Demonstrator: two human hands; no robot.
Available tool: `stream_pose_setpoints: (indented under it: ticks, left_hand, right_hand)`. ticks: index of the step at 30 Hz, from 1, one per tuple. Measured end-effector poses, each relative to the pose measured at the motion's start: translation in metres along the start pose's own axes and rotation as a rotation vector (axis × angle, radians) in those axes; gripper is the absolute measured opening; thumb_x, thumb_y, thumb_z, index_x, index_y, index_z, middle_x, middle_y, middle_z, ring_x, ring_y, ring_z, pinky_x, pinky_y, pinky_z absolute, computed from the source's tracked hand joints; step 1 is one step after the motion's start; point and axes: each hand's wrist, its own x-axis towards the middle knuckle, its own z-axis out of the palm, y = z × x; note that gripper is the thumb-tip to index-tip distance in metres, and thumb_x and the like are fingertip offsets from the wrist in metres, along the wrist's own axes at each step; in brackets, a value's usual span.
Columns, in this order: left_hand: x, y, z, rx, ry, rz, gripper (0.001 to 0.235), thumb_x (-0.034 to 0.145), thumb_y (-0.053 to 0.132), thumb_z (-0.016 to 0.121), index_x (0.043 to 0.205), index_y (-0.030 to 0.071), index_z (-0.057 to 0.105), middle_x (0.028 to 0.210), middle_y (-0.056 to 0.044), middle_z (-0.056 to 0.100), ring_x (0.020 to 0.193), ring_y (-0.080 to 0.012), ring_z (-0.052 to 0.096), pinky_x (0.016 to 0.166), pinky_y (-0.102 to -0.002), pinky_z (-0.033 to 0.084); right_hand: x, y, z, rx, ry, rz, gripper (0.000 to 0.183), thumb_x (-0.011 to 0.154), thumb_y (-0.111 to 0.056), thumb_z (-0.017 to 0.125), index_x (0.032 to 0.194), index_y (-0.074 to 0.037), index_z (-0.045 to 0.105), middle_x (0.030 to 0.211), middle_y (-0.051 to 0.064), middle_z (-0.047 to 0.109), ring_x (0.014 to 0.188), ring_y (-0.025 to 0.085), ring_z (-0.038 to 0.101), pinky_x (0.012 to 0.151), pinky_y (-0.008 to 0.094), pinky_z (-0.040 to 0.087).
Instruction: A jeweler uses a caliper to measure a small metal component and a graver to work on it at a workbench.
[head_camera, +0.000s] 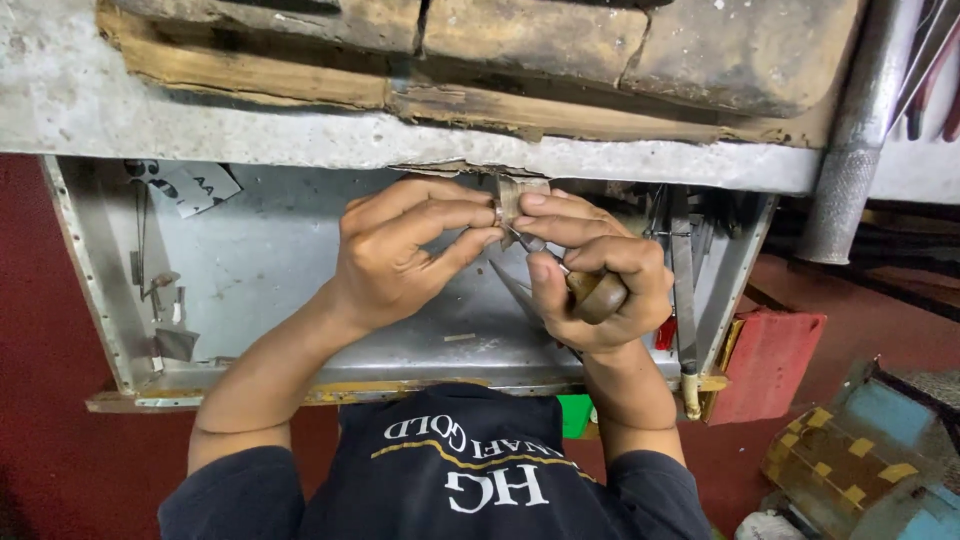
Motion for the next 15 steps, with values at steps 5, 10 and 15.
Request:
stream_pose_setpoints:
  ticks: [5, 10, 15]
  left_hand:
    - [0.001, -0.002, -0.001, -0.001, -0.015, 0.024, 0.008, 0.094, -0.001, 0.077, 0.1, 0.004, 0.08, 0.097, -0.014, 0.076, 0.083, -0.0318, 0.079, 0.069, -0.039, 0.064]
    - [-0.002, -0.004, 0.0, 0.057, -0.016, 0.008, 0.008, 0.092, 0.003, 0.082, 0.099, 0.006, 0.08, 0.097, -0.013, 0.078, 0.083, -0.0332, 0.079, 0.07, -0.041, 0.064]
    - [0.005, 0.0, -0.001, 0.163, -0.107, 0.12, 0.014, 0.092, 0.004, 0.086, 0.095, -0.006, 0.077, 0.093, -0.02, 0.076, 0.085, -0.0279, 0.076, 0.076, -0.036, 0.063]
  right_hand:
    - [-0.003, -0.001, -0.007, -0.009, -0.004, -0.008, 0.027, 0.097, -0.003, 0.072, 0.088, 0.0, 0.047, 0.087, 0.026, 0.077, 0.086, 0.05, 0.079, 0.088, 0.056, 0.062]
    - [0.018, -0.06, -0.032, -0.253, -0.901, 0.736, 0.035, 0.085, -0.015, 0.072, 0.115, 0.003, 0.076, 0.112, 0.031, 0.077, 0.105, 0.061, 0.065, 0.09, 0.072, 0.053]
    - [0.002, -0.124, 0.037, -0.063, -0.146, 0.222, 0.041, 0.107, -0.042, 0.054, 0.079, -0.018, 0.071, 0.087, 0.009, 0.082, 0.076, 0.021, 0.086, 0.075, 0.035, 0.071]
